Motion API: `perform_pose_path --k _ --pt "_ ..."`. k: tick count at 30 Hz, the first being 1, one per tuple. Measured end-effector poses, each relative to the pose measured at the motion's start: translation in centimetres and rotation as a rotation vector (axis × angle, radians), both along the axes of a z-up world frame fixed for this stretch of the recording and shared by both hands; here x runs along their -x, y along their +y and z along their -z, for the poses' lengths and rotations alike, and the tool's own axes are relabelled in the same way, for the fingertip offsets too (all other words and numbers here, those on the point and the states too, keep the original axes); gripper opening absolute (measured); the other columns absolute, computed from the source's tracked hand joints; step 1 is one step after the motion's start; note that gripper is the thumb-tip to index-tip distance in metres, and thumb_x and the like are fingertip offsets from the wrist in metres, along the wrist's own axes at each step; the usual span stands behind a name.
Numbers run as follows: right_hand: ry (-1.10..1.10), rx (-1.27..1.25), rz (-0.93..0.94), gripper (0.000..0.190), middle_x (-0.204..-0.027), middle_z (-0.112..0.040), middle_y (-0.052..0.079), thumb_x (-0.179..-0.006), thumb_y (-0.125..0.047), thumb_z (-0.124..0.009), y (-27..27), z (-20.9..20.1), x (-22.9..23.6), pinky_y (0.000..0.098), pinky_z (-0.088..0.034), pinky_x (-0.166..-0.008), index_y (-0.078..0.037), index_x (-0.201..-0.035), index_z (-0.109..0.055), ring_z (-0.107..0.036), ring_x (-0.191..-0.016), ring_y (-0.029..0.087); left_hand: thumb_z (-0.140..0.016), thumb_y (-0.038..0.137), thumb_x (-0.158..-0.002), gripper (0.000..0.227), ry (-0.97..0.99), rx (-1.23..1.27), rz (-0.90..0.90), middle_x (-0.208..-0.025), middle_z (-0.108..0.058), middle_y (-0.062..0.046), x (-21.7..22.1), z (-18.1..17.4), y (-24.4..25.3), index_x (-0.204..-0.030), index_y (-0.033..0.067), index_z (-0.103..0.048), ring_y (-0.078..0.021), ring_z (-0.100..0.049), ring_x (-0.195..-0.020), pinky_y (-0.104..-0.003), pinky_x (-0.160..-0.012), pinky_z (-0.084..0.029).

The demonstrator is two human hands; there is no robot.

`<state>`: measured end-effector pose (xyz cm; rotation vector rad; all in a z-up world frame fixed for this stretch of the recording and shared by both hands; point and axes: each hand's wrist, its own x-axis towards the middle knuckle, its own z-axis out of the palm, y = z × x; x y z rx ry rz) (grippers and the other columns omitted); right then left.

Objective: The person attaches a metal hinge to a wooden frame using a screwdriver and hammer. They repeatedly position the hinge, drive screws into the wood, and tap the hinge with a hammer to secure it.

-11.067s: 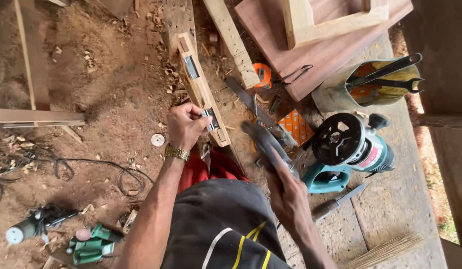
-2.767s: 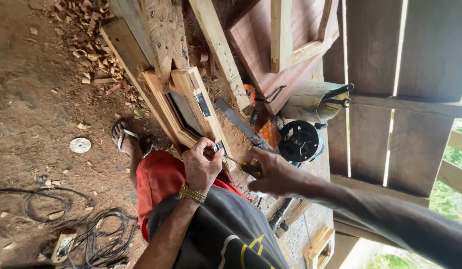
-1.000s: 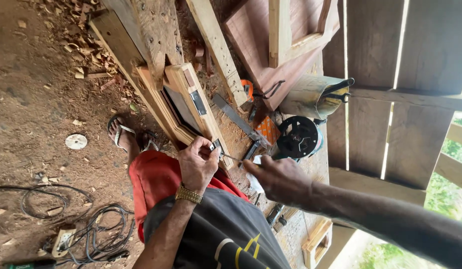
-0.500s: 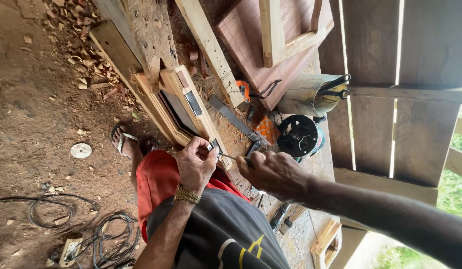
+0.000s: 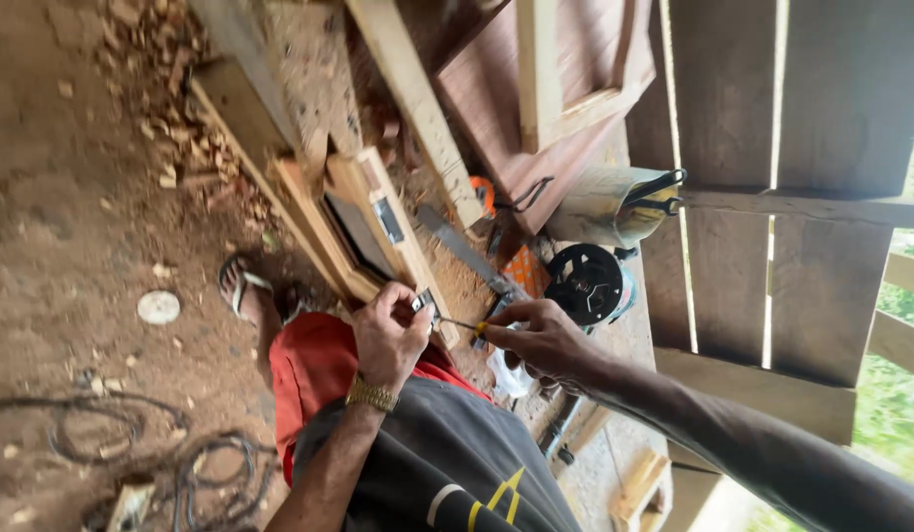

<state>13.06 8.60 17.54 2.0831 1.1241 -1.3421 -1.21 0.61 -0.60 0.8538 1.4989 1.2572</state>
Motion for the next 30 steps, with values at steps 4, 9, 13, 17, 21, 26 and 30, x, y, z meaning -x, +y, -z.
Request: perform_pose_path --k 4,9,13,17,21,26,30 --pt "0.180 -0.353 -0.595 0.030 -0.069 -0.068 0.008 -0.094 -0.027 -0.071 -0.9 0.5 -1.7 0.0280 -0.042 -0.039 -0.004 -0.113 -0.071 -0.057 -0.049 0.013 -0.079 0.020 -0.078 0.019 0.042 0.054 0.023 -0.071 -0.071 -0.007 0.6 -0.5 -0.2 -0.081 0.0054 -0.067 -0.0193 -0.068 -0.062 -0.035 -0.062 -0.054" --pt "0.041 -0.363 -1.450 0.043 -0.076 -0.066 0.015 -0.092 -0.015 -0.065 -1.5 0.4 -0.9 0.0319 -0.045 -0.035 -0.004 -0.134 -0.065 -0.058 -0.047 0.017 -0.078 0.018 -0.080 0.018 -0.071 0.087 0.029 -0.073 -0.073 -0.005 0.6 -0.6 0.1 -0.085 0.0046 -0.068 -0.0146 -0.069 -0.060 -0.031 -0.058 -0.055" --pt "0.147 -0.390 -1.065 0.026 -0.073 -0.070 0.008 -0.097 -0.019 -0.065 -1.4 1.5 -2.0 0.0303 -0.051 -0.044 -0.012 -0.121 -0.074 -0.064 -0.054 0.013 -0.079 0.016 -0.080 0.015 -0.207 0.171 0.029 -0.071 -0.073 -0.004 0.3 -0.3 -0.5 -0.082 0.0056 -0.068 -0.0115 -0.069 -0.062 -0.030 -0.058 -0.056" --pt "0.153 -0.237 -0.295 0.023 -0.074 -0.071 0.006 -0.094 -0.025 -0.072 -0.1 0.4 -0.1 0.0273 -0.048 -0.043 -0.014 -0.113 -0.079 -0.061 -0.054 0.009 -0.081 0.016 -0.078 0.017 -0.110 0.181 0.040 -0.071 -0.072 -0.004 0.4 -0.3 -0.5 -0.082 0.0053 -0.069 -0.0126 -0.065 -0.059 -0.031 -0.055 -0.053" --pt "-0.003 0.034 0.143 0.030 -0.066 -0.064 0.010 -0.093 -0.026 -0.072 -0.8 0.1 -0.1 0.0314 -0.034 -0.037 -0.011 -0.119 -0.076 -0.046 -0.045 0.013 -0.080 0.017 -0.080 0.016 -0.044 0.054 0.027 -0.071 -0.072 -0.004 0.8 -0.5 -0.1 -0.081 0.0061 -0.068 -0.0117 -0.066 -0.062 -0.031 -0.059 -0.054" --pt "0.264 -0.498 -1.047 0.034 -0.081 -0.071 0.011 -0.092 -0.012 -0.068 -2.1 0.1 -1.3 0.0275 -0.053 -0.043 -0.006 -0.125 -0.064 -0.063 -0.061 0.010 -0.080 0.019 -0.079 0.017 -0.078 0.130 0.052 -0.071 -0.073 -0.003 0.6 -0.7 -0.2 -0.080 0.0063 -0.069 -0.0108 -0.067 -0.061 -0.029 -0.059 -0.056" --pt "-0.009 -0.278 -1.251 0.035 -0.078 -0.069 0.014 -0.096 -0.007 -0.058 -1.9 -0.4 0.6 0.0341 -0.050 -0.037 -0.008 -0.131 -0.065 -0.062 -0.052 0.018 -0.078 0.021 -0.082 0.018 -0.315 0.194 0.024 -0.070 -0.073 -0.002 0.3 -0.4 -0.4 -0.082 0.0067 -0.067 -0.0075 -0.070 -0.060 -0.027 -0.056 -0.057"
